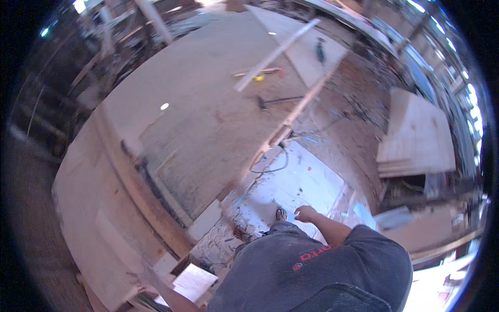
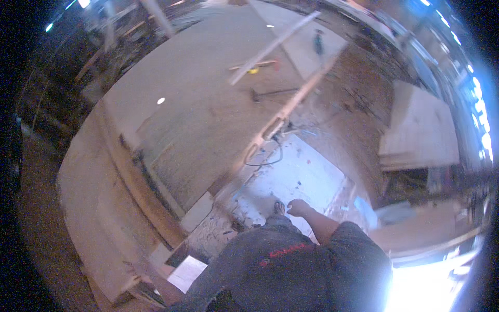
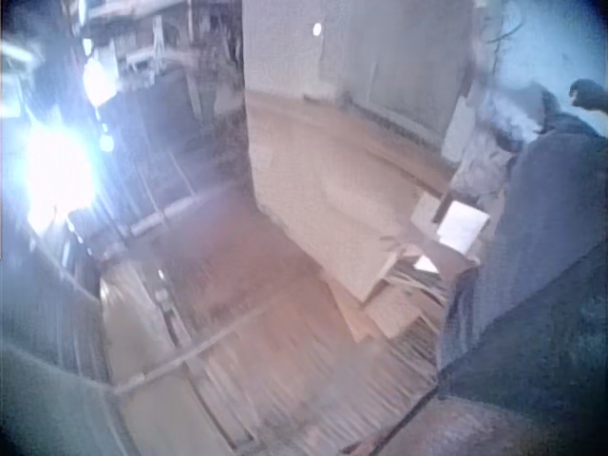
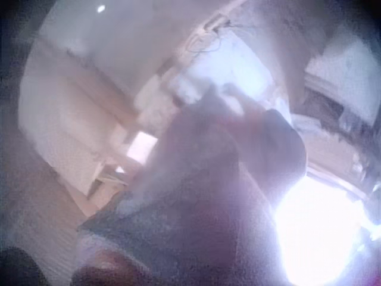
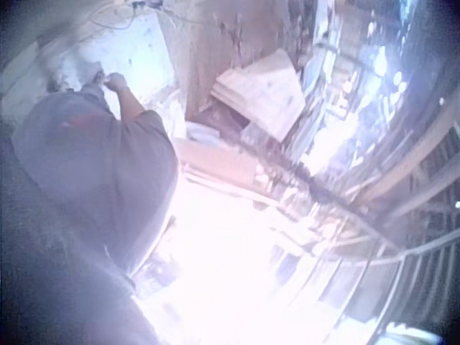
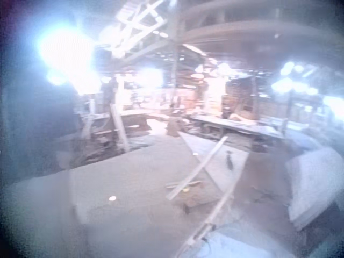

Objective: The person repeatedly picks up rectangular wood panels, places them on a workbench, and uses a pencil and straightedge to draw lines. The person then stacks the marked panels and repeats the process with additional pieces.

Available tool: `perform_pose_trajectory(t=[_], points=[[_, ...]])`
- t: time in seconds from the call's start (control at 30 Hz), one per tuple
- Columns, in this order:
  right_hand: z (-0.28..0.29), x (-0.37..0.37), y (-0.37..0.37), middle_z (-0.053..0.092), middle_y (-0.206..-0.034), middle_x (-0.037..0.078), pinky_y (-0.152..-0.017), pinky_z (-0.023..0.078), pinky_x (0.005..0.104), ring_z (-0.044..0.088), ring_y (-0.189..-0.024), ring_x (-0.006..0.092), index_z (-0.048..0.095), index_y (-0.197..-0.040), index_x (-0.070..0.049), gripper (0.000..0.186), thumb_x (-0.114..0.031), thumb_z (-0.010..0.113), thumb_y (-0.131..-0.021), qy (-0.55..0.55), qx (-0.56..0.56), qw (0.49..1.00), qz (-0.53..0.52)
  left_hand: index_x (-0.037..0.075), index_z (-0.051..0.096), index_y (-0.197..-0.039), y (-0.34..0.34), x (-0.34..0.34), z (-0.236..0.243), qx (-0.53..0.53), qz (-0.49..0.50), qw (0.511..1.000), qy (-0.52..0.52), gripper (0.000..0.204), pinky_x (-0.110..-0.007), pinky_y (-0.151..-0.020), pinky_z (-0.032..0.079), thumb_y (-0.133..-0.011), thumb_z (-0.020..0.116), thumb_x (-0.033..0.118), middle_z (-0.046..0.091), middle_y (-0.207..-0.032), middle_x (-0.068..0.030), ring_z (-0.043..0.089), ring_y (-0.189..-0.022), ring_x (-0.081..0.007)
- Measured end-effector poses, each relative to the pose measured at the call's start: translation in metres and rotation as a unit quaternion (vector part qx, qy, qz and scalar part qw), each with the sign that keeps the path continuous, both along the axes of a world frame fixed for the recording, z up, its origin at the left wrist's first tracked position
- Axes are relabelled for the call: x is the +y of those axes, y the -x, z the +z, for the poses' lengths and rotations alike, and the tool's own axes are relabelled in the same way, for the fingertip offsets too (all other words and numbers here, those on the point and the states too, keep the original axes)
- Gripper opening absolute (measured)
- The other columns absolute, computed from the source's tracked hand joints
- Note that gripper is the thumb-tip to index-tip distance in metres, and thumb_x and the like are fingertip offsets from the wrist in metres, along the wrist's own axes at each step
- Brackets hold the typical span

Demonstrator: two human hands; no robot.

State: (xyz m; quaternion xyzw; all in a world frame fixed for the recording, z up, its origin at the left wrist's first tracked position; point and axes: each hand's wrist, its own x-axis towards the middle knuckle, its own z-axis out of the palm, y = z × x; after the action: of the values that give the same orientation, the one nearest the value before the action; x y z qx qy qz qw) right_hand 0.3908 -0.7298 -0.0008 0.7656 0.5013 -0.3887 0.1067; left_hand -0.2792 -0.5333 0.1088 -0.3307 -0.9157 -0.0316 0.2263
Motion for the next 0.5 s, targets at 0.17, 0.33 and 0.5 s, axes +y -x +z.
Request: perform_pose_trajectory(t=[0.17,0.33,0.5], points=[[-0.047,-0.083,-0.035,0.071,-0.115,0.013,-0.096,0.053,0.041,0.066,-0.109,0.0317,0.075,-0.111,-0.013,0.042,-0.041,0.07,-0.08,0.097,-0.069,0.993,0.007,0.0,0.063,-0.107,-0.02,0.034,-0.041,-0.154,-0.333,0.895,-0.252,0.037,-0.043,-0.091,0.046,-0.092,0.071,0.032,0.061,-0.103,-0.0192,0.055,-0.104,-0.0326],[-0.035,-0.124,-0.022,0.072,-0.115,0.014,-0.096,0.052,0.0413,0.067,-0.108,0.032,0.076,-0.109,-0.014,0.04,-0.039,0.071,-0.078,0.004,-0.015,0.973,-0.23,-0.002,0.06,-0.089,-0.207,0.041,-0.024,-0.259,-0.563,0.757,-0.207,0.011,-0.042,-0.073,0.048,-0.092,0.064,0.007,0.059,-0.092,-0.0148,0.057,-0.085,-0.0301],[-0.056,-0.173,-0.026,0.072,-0.111,0.016,-0.096,0.052,0.0422,0.067,-0.106,0.0341,0.077,-0.106,-0.015,0.037,-0.037,0.073,-0.077,-0.057,0.025,0.973,-0.223,-0.001,0.064,-0.098,-0.394,0.0,0.003,-0.404,-0.738,0.534,-0.086,0.013,-0.038,-0.07,0.049,-0.086,0.061,-0.003,0.057,-0.094,-0.0125,0.058,-0.082,-0.0262]])
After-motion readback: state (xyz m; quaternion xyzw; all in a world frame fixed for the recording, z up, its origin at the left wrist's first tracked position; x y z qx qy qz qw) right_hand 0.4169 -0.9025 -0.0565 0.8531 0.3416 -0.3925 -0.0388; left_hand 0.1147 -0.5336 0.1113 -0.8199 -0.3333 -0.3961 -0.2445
